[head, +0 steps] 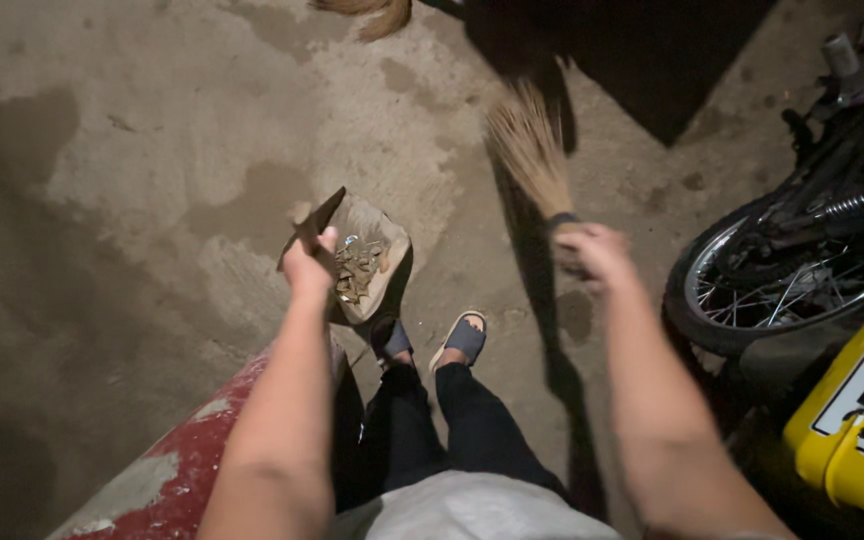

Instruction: The person sweeps debris on a concrete floor into a dustpan using a traditional straw broom. They move around a motorcycle and other items, collecting leaves and dirt, then place the dustpan and broom aside.

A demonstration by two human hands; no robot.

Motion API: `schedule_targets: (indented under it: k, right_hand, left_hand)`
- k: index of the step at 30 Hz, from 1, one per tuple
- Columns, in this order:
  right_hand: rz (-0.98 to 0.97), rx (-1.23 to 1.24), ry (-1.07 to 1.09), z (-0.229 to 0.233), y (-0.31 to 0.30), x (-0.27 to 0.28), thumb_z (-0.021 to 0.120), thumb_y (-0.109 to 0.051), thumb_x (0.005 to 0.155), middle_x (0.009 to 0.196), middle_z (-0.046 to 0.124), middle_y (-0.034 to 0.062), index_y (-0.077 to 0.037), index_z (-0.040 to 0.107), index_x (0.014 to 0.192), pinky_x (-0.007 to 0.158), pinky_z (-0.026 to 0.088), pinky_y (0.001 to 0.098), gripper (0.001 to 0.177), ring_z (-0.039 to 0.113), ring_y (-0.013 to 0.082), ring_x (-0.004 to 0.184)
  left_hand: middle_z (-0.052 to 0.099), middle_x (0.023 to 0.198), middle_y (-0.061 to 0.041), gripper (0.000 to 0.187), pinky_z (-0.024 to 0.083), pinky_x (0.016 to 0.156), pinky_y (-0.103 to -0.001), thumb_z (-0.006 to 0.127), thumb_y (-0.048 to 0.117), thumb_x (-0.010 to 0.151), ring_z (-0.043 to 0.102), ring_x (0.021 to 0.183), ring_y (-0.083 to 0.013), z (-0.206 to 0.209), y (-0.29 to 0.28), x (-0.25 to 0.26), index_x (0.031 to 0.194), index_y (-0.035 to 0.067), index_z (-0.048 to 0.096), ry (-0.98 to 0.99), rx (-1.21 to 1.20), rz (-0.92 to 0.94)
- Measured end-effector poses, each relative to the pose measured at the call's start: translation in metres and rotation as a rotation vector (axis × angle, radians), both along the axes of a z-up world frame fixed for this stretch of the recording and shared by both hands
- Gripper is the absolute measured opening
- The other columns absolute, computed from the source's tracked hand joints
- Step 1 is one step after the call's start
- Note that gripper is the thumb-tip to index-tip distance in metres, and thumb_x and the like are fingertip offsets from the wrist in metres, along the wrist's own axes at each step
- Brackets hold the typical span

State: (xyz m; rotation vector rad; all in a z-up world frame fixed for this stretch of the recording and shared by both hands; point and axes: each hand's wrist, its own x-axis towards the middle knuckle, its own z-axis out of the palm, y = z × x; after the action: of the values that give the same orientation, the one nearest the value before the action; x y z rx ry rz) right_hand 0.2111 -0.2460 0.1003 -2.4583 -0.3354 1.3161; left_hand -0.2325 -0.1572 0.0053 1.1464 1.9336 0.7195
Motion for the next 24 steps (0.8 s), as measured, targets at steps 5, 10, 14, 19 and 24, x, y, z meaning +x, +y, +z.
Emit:
schedule_targets:
  k: [5,10,14,19,24]
  right_hand:
    - [0.338,0.131,0.247,-0.036,-0.024,-0.058,0.083,-0.015,0.076,0.111,0.077,0.0129,0.0,0.064,0.131,0.076,0.06,0.0364,0.061,0.074,0.0228,0.092]
    - [0.331,0.191,0.234,0.061,-0.036,-0.03,0.08,-0.017,0.073,0.111,0.077,0.0119,-0.003,0.069,0.129,0.081,0.059,0.0331,0.059,0.074,0.0206,0.092]
    - [0.467,0.339,0.078,0.057,0.014,-0.033,0.079,-0.016,0.077,0.107,0.077,0.0119,0.001,0.073,0.124,0.076,0.058,0.0338,0.05,0.071,0.0186,0.09]
    - [0.176,0.425,0.21,-0.038,0.099,-0.079,0.079,-0.017,0.073,0.1,0.075,0.0092,-0.006,0.068,0.125,0.061,0.058,0.037,0.054,0.069,0.0182,0.072]
    - [0.656,0.181,0.165,-0.078,0.06,-0.112,0.081,-0.02,0.073,0.087,0.078,0.0095,-0.002,0.082,0.108,0.06,0.059,0.0368,0.04,0.071,0.0182,0.07]
  left_hand:
    - [0.074,0.093,-0.017,0.036,0.051,0.084,-0.043,0.077,0.039,0.088,0.07,0.088,-0.0309,0.006,0.01,0.015,0.102,0.005,0.073,0.05,-0.085,-0.084]
    - [0.074,0.093,-0.017,0.036,0.052,0.084,-0.043,0.076,0.039,0.089,0.07,0.087,-0.0314,0.01,0.022,0.009,0.101,0.005,0.073,0.048,-0.166,-0.071]
    - [0.075,0.092,-0.016,0.036,0.053,0.083,-0.041,0.076,0.038,0.089,0.071,0.087,-0.0283,-0.001,0.021,0.001,0.1,0.005,0.073,0.025,-0.12,-0.069]
    - [0.075,0.091,-0.015,0.035,0.052,0.082,-0.042,0.077,0.036,0.089,0.07,0.084,-0.0275,-0.014,0.025,-0.007,0.101,0.004,0.072,0.021,-0.158,-0.045]
    - [0.076,0.091,-0.015,0.035,0.053,0.083,-0.041,0.077,0.036,0.088,0.071,0.085,-0.0271,-0.014,0.032,-0.012,0.098,0.002,0.073,-0.026,-0.171,0.009]
